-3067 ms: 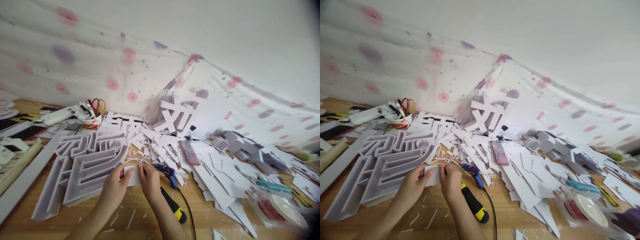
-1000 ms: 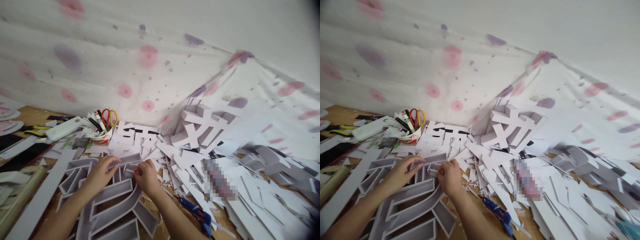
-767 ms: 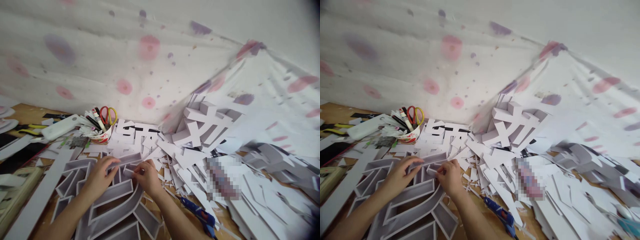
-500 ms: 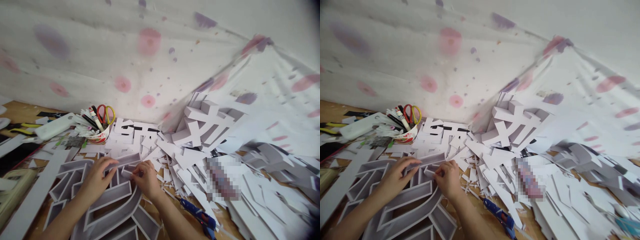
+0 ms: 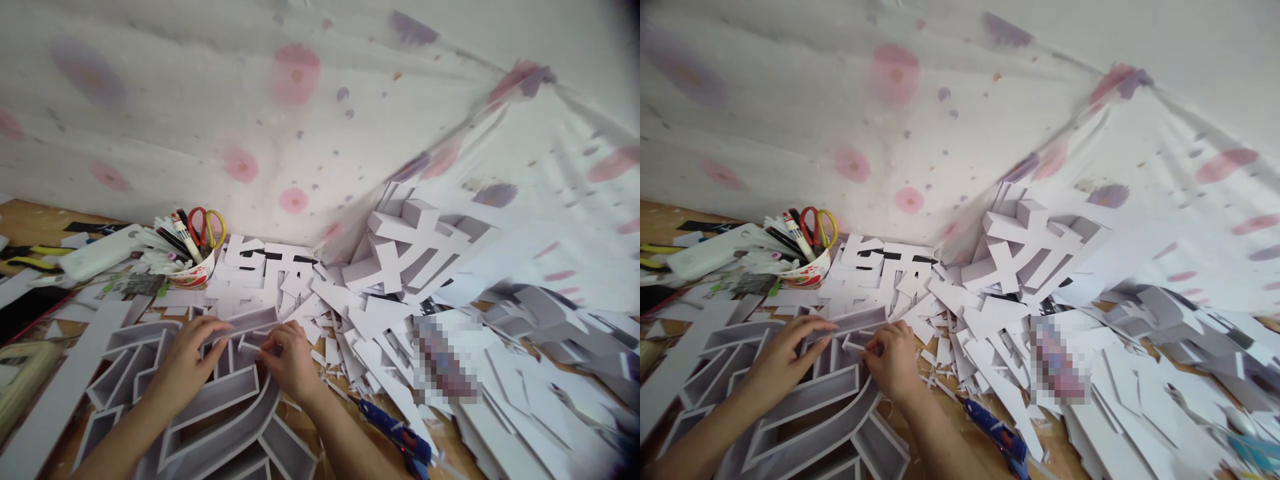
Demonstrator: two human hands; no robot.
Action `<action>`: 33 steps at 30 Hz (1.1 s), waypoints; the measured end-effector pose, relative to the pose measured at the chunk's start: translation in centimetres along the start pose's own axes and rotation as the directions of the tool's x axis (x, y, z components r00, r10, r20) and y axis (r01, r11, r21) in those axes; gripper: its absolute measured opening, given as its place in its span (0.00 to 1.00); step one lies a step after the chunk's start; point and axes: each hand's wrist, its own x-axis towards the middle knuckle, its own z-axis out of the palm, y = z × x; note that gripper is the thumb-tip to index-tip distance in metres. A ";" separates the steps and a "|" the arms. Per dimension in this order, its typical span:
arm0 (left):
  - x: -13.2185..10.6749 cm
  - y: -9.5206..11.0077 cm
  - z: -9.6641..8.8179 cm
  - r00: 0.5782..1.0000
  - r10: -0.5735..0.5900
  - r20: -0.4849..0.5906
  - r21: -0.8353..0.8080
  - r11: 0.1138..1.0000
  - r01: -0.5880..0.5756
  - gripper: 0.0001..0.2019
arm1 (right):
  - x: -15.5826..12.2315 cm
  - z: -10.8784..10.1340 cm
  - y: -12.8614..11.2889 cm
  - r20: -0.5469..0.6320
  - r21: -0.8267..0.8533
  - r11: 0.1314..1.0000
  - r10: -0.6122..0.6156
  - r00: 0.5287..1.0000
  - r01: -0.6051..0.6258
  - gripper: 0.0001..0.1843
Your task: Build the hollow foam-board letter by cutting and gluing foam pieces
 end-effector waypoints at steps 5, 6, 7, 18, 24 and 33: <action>-0.1 -0.3 0.1 0.999 0.046 -0.017 0.013 0.999 -0.045 0.11 | 0.0 0.1 0.2 -0.009 0.003 1.000 -0.002 1.000 0.002 0.09; -0.1 -0.3 0.0 0.999 0.048 -0.012 0.020 0.999 -0.048 0.11 | -0.1 0.1 0.2 -0.011 0.001 1.000 -0.002 1.000 0.002 0.09; -0.1 -0.2 0.0 0.999 0.048 -0.007 0.027 0.998 -0.048 0.11 | -0.1 0.2 0.1 -0.014 -0.001 1.000 0.000 1.000 0.000 0.08; -0.1 0.2 -0.1 0.999 0.038 -0.018 0.041 0.998 -0.037 0.12 | -0.1 0.1 0.3 -0.012 0.005 1.000 -0.028 1.000 0.028 0.09; 0.0 0.4 -0.2 0.999 0.053 -0.010 0.052 0.997 -0.053 0.12 | 0.0 0.1 0.2 -0.018 0.012 0.999 -0.038 0.999 0.038 0.11; -0.1 0.4 -0.2 0.999 0.035 0.002 0.048 0.998 -0.035 0.11 | -0.2 0.1 0.0 -0.007 -0.040 0.998 -0.041 0.999 0.041 0.10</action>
